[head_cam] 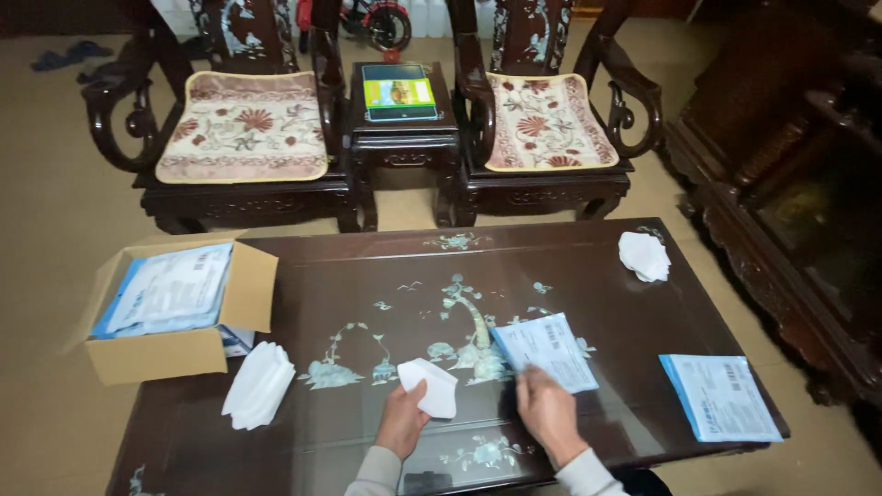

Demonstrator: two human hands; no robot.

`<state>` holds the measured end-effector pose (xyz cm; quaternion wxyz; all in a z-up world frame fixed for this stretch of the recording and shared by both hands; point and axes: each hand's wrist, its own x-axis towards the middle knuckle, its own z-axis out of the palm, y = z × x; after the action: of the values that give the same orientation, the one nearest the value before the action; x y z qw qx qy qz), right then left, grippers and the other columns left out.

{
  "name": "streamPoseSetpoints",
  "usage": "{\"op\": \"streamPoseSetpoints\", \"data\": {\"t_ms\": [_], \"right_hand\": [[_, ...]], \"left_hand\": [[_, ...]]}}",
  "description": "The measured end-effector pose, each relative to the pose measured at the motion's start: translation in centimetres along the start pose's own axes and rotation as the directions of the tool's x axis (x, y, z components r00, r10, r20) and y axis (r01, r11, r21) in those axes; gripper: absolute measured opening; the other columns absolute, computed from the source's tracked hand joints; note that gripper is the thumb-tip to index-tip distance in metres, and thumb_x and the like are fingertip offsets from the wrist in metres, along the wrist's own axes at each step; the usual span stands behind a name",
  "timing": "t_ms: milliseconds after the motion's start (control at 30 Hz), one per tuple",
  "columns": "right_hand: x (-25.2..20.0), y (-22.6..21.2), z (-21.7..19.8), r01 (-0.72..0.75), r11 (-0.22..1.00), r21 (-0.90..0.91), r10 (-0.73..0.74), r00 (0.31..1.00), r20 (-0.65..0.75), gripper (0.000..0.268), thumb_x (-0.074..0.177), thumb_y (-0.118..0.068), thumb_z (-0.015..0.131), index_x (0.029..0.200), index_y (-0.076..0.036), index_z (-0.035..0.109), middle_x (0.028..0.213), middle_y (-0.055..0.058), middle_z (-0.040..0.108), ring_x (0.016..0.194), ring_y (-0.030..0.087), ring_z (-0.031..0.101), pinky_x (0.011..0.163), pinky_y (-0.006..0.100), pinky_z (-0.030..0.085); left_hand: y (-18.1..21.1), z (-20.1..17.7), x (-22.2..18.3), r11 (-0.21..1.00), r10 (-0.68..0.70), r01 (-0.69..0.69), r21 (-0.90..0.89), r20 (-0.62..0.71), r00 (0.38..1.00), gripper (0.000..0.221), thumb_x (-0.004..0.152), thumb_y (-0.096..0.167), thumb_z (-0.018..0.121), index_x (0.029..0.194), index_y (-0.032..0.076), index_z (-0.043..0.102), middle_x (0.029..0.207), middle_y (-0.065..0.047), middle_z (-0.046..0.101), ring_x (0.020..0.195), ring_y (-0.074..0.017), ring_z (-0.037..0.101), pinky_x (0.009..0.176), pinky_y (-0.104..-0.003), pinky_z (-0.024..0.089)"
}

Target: Packing individual face masks into small plastic packets at a table

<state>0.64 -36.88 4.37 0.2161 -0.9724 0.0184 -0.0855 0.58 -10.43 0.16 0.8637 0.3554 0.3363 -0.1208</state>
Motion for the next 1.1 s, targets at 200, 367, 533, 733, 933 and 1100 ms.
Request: {"op": "streamPoseSetpoints", "data": {"t_ms": [200, 367, 533, 733, 933, 1100], "right_hand": [[1.1, 0.7, 3.3, 0.157, 0.987, 0.026, -0.153, 0.981, -0.117, 0.049, 0.098, -0.036, 0.060, 0.128, 0.003, 0.064, 0.138, 0.020, 0.062, 0.133, 0.035, 0.055, 0.112, 0.044, 0.045], [2.0, 2.6, 5.2, 0.219, 0.976, -0.013, -0.219, 0.970, -0.103, 0.056, 0.092, -0.042, 0.068, 0.127, 0.002, 0.060, 0.139, 0.021, 0.056, 0.131, 0.039, 0.053, 0.111, 0.046, 0.043], [1.4, 0.8, 4.5, 0.169, 0.974, -0.150, -0.186, 0.977, -0.107, 0.049, 0.087, -0.038, 0.075, 0.120, -0.002, 0.071, 0.133, 0.018, 0.064, 0.133, 0.036, 0.058, 0.116, 0.045, 0.044], [1.8, 2.0, 6.8, 0.207, 0.946, -0.251, -0.268, 0.932, -0.243, 0.023, 0.093, -0.026, 0.068, 0.103, -0.006, 0.077, 0.122, 0.012, 0.071, 0.126, 0.032, 0.065, 0.110, 0.045, 0.050], [-1.2, -2.5, 6.8, 0.276, 0.954, -0.117, -0.287, 0.953, -0.095, 0.015, 0.093, -0.023, 0.063, 0.095, -0.011, 0.073, 0.115, 0.004, 0.073, 0.113, 0.024, 0.070, 0.093, 0.039, 0.059], [-2.1, -3.9, 7.1, 0.162, 0.962, 0.221, -0.139, 0.984, -0.115, 0.018, 0.105, -0.022, 0.052, 0.104, -0.008, 0.064, 0.113, 0.012, 0.074, 0.105, 0.029, 0.072, 0.084, 0.039, 0.060]], "left_hand": [[1.1, 0.6, -1.8, 0.999, -0.020, 0.019, 0.031, 0.007, 1.000, 0.042, 0.097, 0.010, 0.063, 0.137, -0.004, 0.061, 0.127, -0.016, 0.069, 0.111, -0.0314, 0.066, 0.095, -0.048, 0.054], [-0.8, -0.9, 1.5, 0.999, 0.015, -0.018, 0.031, 0.070, 0.997, 0.036, 0.098, 0.009, 0.061, 0.131, -0.002, 0.062, 0.123, -0.017, 0.072, 0.107, -0.0294, 0.069, 0.089, -0.045, 0.057], [-0.4, 0.7, -0.7, 0.987, 0.041, -0.038, 0.157, -0.019, 0.999, 0.055, 0.098, 0.018, 0.073, 0.146, 0.000, 0.053, 0.131, -0.016, 0.064, 0.117, -0.0283, 0.065, 0.093, -0.047, 0.057], [-0.3, 0.3, -0.7, 0.989, 0.055, -0.056, 0.139, 0.012, 0.998, 0.049, 0.098, 0.018, 0.073, 0.142, 0.001, 0.057, 0.128, -0.018, 0.067, 0.114, -0.0290, 0.068, 0.092, -0.048, 0.059], [-1.0, 2.9, -3.0, 0.979, 0.004, -0.030, 0.201, 0.130, 0.992, 0.045, 0.095, 0.020, 0.078, 0.132, -0.001, 0.064, 0.118, -0.015, 0.070, 0.105, -0.0243, 0.070, 0.088, -0.046, 0.061], [-3.0, 0.9, 0.3, 0.905, 0.017, -0.067, 0.420, 0.121, 0.992, 0.046, 0.095, 0.030, 0.078, 0.130, 0.002, 0.067, 0.115, -0.013, 0.074, 0.105, -0.0201, 0.071, 0.086, -0.045, 0.061]]}}
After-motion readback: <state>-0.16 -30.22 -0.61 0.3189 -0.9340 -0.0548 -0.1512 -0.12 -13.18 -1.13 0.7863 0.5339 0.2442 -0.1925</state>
